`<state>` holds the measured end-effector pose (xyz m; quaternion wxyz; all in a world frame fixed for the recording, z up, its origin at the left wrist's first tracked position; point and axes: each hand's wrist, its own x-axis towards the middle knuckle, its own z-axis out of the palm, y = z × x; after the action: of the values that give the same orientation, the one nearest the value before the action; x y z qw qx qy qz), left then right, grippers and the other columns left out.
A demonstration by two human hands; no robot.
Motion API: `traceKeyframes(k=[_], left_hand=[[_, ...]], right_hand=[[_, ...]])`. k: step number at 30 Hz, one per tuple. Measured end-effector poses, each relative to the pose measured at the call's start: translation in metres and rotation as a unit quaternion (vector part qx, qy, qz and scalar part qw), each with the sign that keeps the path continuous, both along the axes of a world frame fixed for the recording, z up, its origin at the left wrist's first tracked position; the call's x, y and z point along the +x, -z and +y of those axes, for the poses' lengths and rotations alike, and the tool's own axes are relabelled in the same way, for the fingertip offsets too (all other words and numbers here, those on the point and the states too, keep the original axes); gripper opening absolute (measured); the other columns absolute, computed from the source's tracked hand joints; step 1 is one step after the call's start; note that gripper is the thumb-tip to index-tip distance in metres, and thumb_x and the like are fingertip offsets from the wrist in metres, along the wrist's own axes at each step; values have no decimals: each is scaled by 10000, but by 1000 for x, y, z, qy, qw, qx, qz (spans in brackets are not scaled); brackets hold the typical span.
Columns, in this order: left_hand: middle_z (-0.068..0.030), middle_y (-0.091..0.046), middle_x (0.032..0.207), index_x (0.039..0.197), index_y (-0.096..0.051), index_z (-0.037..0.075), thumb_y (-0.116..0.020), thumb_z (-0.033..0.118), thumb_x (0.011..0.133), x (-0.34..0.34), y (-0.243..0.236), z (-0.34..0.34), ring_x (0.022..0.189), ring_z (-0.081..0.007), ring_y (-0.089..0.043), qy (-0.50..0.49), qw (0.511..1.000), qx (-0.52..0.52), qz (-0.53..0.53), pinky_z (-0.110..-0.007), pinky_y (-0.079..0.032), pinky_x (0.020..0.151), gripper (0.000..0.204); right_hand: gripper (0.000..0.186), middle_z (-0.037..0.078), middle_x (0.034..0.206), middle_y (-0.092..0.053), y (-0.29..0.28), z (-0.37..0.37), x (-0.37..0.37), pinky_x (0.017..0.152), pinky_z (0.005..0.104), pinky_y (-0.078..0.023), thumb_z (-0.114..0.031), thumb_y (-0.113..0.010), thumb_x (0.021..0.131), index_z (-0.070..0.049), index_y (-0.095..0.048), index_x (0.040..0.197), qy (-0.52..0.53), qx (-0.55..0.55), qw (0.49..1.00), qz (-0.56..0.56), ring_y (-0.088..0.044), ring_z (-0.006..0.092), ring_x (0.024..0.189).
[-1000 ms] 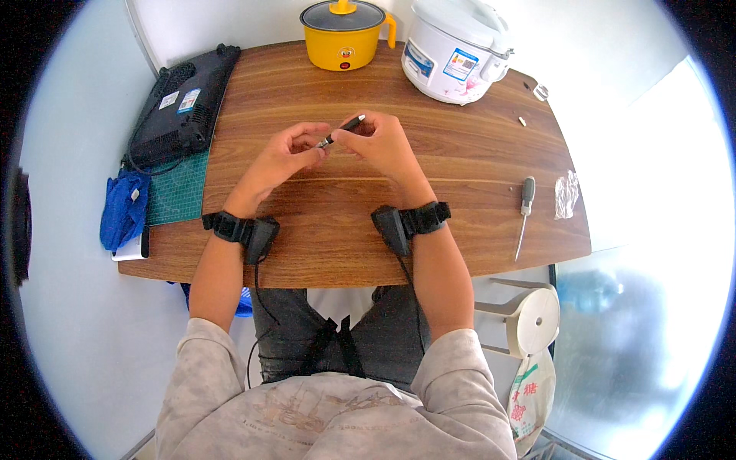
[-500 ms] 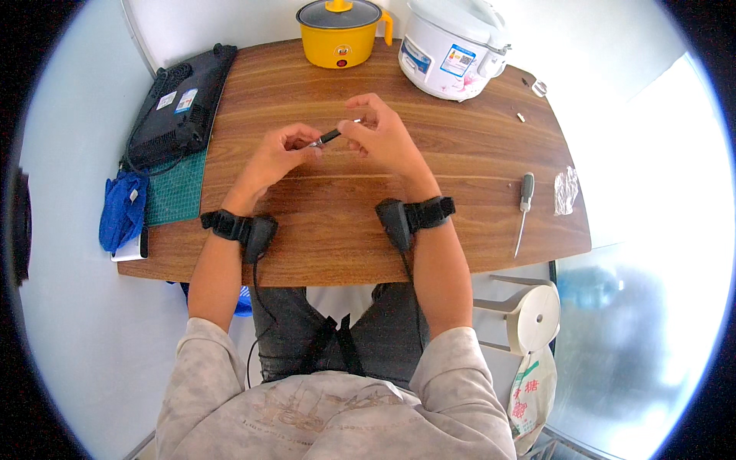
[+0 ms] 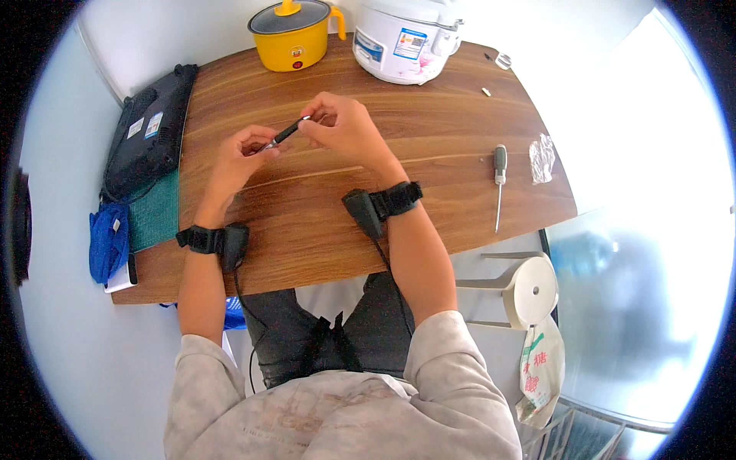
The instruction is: The person uses a screwdriver to remove several screws from the bottom of a black electronic device, then flips the device to access the other side and continues unscrewing. After removing the screws, the person sets the device aside and disassembles a pen on the table.
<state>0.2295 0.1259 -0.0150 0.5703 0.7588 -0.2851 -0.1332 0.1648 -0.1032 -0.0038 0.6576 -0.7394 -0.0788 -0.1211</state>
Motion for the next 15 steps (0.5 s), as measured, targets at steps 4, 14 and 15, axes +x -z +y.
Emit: traceKeyframes(k=[4,14,15], left_hand=[[-22,-725,984,1065,-683,30,-756,23,887,-4,-3,-2,911,-107,-656,-9,1000,-8,9,-263,-486,864,193],[-33,-732,970,1021,-693,31,-782,35,865,-4,-5,-1,884,-107,-648,-11,999,13,-44,-268,-490,835,179],[-27,-727,968,1025,-690,38,-782,32,865,-5,-6,-1,890,-101,-643,-10,999,19,-36,-263,-486,834,185]], right_hand=[[262,20,729,-658,-7,0,-1,545,230,-445,-255,-719,961,4,-677,970,66,-174,982,37,-588,62,640],[272,76,744,-703,-13,2,-5,567,294,-496,-263,-756,919,3,-704,936,55,-162,981,87,-630,120,620],[253,73,755,-706,-15,4,-5,572,293,-497,-245,-762,913,0,-701,935,63,-169,978,104,-631,120,628]])
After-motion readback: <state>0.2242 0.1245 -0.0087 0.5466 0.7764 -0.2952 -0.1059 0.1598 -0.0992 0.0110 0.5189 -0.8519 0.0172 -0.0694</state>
